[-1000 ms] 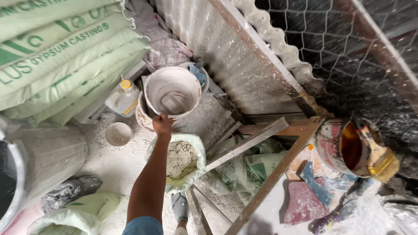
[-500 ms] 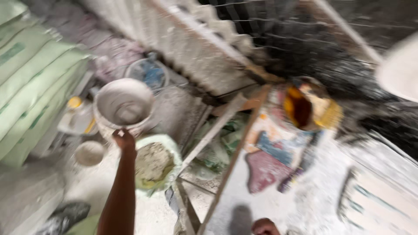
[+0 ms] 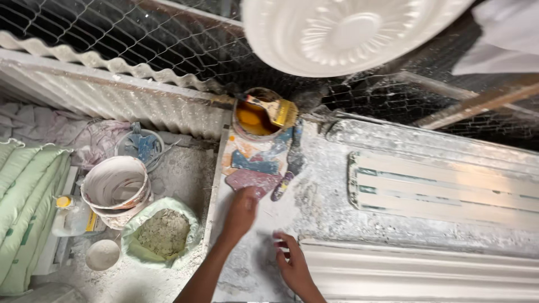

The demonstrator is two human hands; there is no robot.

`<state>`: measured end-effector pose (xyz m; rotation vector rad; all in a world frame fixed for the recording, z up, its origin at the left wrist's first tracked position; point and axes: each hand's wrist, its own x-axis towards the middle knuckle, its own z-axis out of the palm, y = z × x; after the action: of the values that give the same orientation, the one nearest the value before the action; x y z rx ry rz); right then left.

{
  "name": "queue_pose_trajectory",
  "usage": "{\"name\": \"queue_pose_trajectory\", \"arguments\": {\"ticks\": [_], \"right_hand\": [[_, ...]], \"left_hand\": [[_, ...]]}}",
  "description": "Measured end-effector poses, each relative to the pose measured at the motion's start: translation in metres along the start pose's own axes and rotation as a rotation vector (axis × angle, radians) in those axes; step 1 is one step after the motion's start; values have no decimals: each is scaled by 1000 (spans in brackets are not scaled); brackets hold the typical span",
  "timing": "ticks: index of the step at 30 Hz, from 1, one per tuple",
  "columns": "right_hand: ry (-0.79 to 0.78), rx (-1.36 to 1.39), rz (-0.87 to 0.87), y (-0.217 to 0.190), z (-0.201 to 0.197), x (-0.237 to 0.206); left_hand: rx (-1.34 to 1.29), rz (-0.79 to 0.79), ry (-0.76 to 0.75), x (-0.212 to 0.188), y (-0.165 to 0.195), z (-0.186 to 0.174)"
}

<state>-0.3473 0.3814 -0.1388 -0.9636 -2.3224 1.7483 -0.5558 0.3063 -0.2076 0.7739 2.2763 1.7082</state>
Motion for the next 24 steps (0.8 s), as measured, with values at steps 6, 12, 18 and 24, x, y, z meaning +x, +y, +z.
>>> {"name": "queue_pose_trajectory", "arguments": {"ticks": [6,12,18,24], "right_hand": [[-7,40,-26,5,-91,-26],[-47,182,-16,94,-219,-30],[-135,229,-10,181,-335,-10],[-187,139,68,180,-360,7]], "left_hand": [[748,135,-104,5,47,114],[1024,148,-42,-6,23,165],[0,-280,410,-106,62,170],[-513,-452,812,-155,91,73]]}}
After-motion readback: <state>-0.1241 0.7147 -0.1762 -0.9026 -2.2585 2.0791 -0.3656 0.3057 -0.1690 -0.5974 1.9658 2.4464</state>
